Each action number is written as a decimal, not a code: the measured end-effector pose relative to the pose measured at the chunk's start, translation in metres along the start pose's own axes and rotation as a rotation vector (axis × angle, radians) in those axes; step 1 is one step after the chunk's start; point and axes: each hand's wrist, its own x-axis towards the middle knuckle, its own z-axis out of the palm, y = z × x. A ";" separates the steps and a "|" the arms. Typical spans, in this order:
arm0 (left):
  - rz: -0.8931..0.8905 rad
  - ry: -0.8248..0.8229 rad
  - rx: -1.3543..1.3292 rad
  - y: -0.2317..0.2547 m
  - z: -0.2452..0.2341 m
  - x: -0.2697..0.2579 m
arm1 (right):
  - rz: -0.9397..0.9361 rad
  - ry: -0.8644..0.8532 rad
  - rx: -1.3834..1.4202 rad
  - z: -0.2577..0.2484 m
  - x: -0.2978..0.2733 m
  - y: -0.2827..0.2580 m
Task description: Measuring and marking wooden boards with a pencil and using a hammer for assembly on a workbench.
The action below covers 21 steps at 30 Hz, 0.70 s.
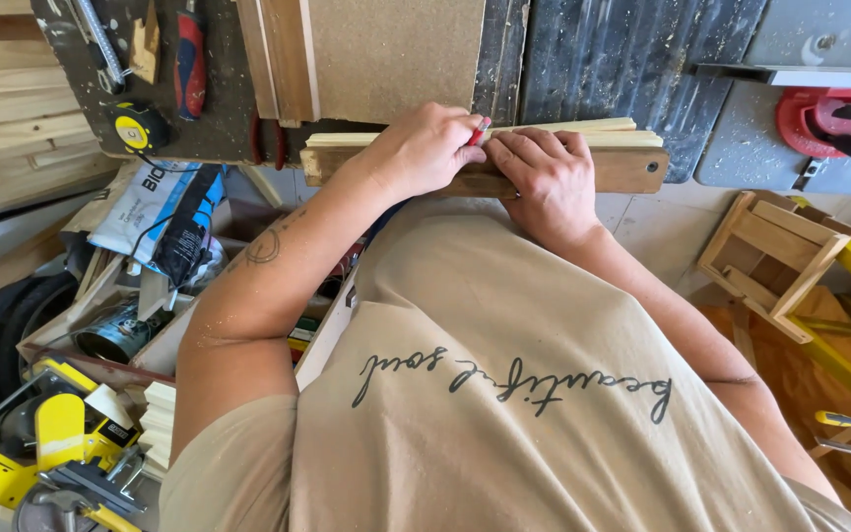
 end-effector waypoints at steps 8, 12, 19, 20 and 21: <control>0.026 0.004 -0.019 0.008 -0.006 -0.005 | -0.009 0.012 -0.002 0.000 0.001 0.001; 0.048 0.058 -0.026 0.002 -0.006 -0.006 | -0.004 0.001 -0.012 -0.002 0.001 -0.001; 0.056 0.117 -0.126 0.000 -0.005 -0.011 | -0.016 0.034 -0.041 0.000 0.001 -0.002; 0.054 0.140 -0.166 0.000 -0.005 -0.012 | -0.014 0.040 -0.046 -0.001 0.002 -0.002; 0.054 0.145 -0.169 -0.001 -0.001 -0.011 | -0.018 0.036 -0.047 -0.001 0.002 -0.002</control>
